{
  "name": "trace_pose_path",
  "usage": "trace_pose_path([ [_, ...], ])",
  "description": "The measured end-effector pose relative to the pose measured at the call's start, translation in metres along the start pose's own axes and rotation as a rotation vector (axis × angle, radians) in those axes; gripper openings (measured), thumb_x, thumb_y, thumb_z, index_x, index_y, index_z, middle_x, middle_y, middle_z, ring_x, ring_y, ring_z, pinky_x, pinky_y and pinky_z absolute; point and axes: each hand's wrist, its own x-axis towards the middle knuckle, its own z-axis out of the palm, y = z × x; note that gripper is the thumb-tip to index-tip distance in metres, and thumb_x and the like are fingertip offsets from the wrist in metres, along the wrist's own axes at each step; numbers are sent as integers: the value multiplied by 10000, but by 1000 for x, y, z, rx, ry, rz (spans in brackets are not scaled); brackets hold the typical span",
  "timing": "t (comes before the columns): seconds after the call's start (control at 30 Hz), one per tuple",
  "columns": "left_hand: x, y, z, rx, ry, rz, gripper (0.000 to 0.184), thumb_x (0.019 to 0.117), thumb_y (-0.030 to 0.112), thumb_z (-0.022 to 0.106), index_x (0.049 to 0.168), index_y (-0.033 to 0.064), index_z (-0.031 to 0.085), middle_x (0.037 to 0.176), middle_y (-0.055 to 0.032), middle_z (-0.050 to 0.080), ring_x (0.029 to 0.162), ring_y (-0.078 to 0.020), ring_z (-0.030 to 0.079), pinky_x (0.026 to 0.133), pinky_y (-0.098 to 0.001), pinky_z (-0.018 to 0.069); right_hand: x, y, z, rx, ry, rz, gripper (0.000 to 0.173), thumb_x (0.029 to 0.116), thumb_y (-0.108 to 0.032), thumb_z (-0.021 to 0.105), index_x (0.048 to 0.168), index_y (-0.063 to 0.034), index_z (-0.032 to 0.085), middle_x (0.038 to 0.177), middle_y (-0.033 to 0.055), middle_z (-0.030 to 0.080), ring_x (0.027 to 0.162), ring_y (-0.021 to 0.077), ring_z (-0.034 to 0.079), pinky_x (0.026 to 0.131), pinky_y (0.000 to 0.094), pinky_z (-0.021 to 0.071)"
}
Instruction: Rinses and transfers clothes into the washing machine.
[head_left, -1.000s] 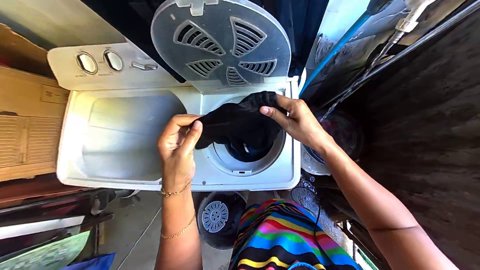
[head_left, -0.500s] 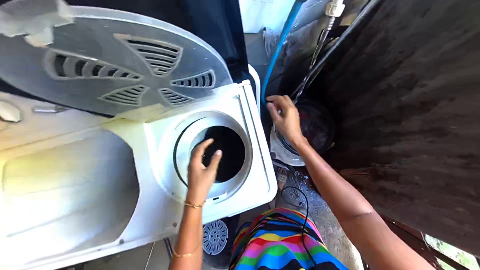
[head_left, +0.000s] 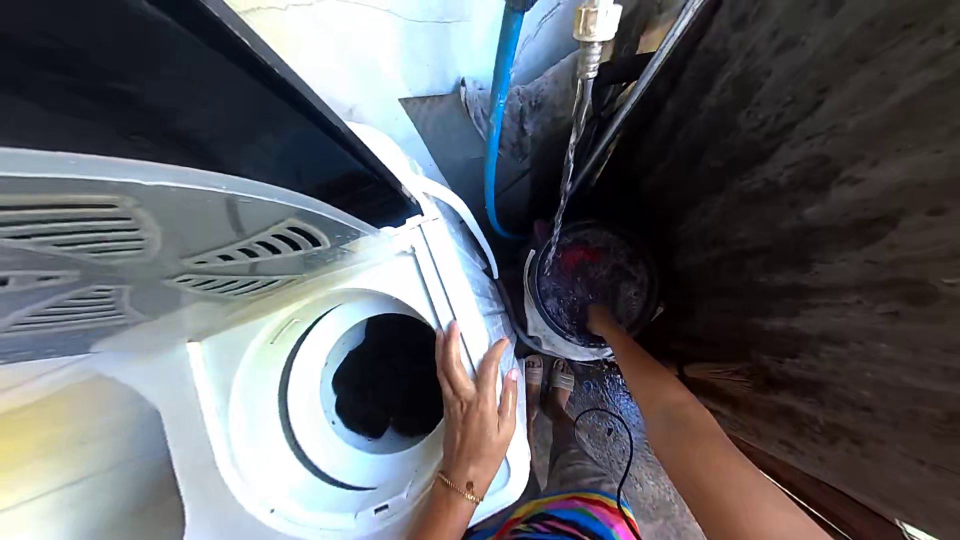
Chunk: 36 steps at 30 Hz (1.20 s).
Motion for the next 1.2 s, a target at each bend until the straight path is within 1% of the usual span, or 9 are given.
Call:
trace_pose_path([
  [0.23,-2,0,-2,9,1,14,384,1000,358,547,1328,202,669,1620,-341,243,1519,-534,186,1210,-617,274,-127,-44,-94,94,307,-380,245,1024,-77,545,1196,-17,709,1257,216,668,1216,368,629,1062,568,484],
  [0.4,11,29,-15,114,-6,130,652,930,205,698,1532,89,475,1613,-391,204,1492,-613,160,1138,-821,89,-291,-85,-175,174,679,-673,185,987,-71,617,1129,-66,736,1145,149,716,1060,300,694,958,551,550],
  [0.6,97,94,36,-505,-306,59,1192,705,257,944,1613,14,211,1619,-330,242,1470,-505,313,1162,-615,368,-475,-118,-245,351,1014,-1078,176,974,-99,653,1123,-18,700,992,64,703,828,97,668,747,290,588],
  [0.67,125,105,59,-634,-392,-26,1032,722,258,944,1554,38,374,1555,-296,388,1400,-475,426,1111,-618,415,-522,-125,-259,528,1113,-1138,147,959,-87,677,1086,-19,701,954,27,703,839,79,678,766,268,595],
  [0.73,160,111,74,-718,-419,-108,608,776,250,898,1288,28,656,1255,-226,671,1158,-364,651,987,-569,531,-545,-123,-272,648,1256,-1099,104,933,-90,725,1018,-31,710,940,32,735,869,99,712,803,294,614],
  [0.87,202,132,21,-1074,-579,-504,399,1033,51,508,1431,59,484,1227,-200,627,1018,-286,633,837,-477,548,-487,-91,-269,408,1193,-997,260,1000,-120,592,1221,6,647,1140,105,683,967,128,658,848,326,568],
  [0.97,219,135,-7,-1064,-508,-522,527,937,-55,544,1441,63,444,1190,-211,608,958,-293,621,761,-467,556,-395,-72,-233,543,946,-789,321,1032,-146,559,1321,-10,597,1214,177,662,956,243,655,837,441,557],
  [1.1,223,124,-12,-998,-433,-394,797,755,-114,665,1480,69,390,1330,-241,573,1098,-358,601,815,-531,548,-276,-74,-189,1051,564,-481,653,1054,-579,437,1478,-84,473,1329,238,605,1147,357,635,934,551,547],
  [1.2,212,134,-42,-966,-424,-260,706,758,-116,677,1404,35,435,1298,-248,583,1109,-361,601,851,-533,537,-240,-102,-192,1407,216,-436,906,988,-765,313,1596,-96,247,1461,285,508,1227,415,607,964,560,547],
])
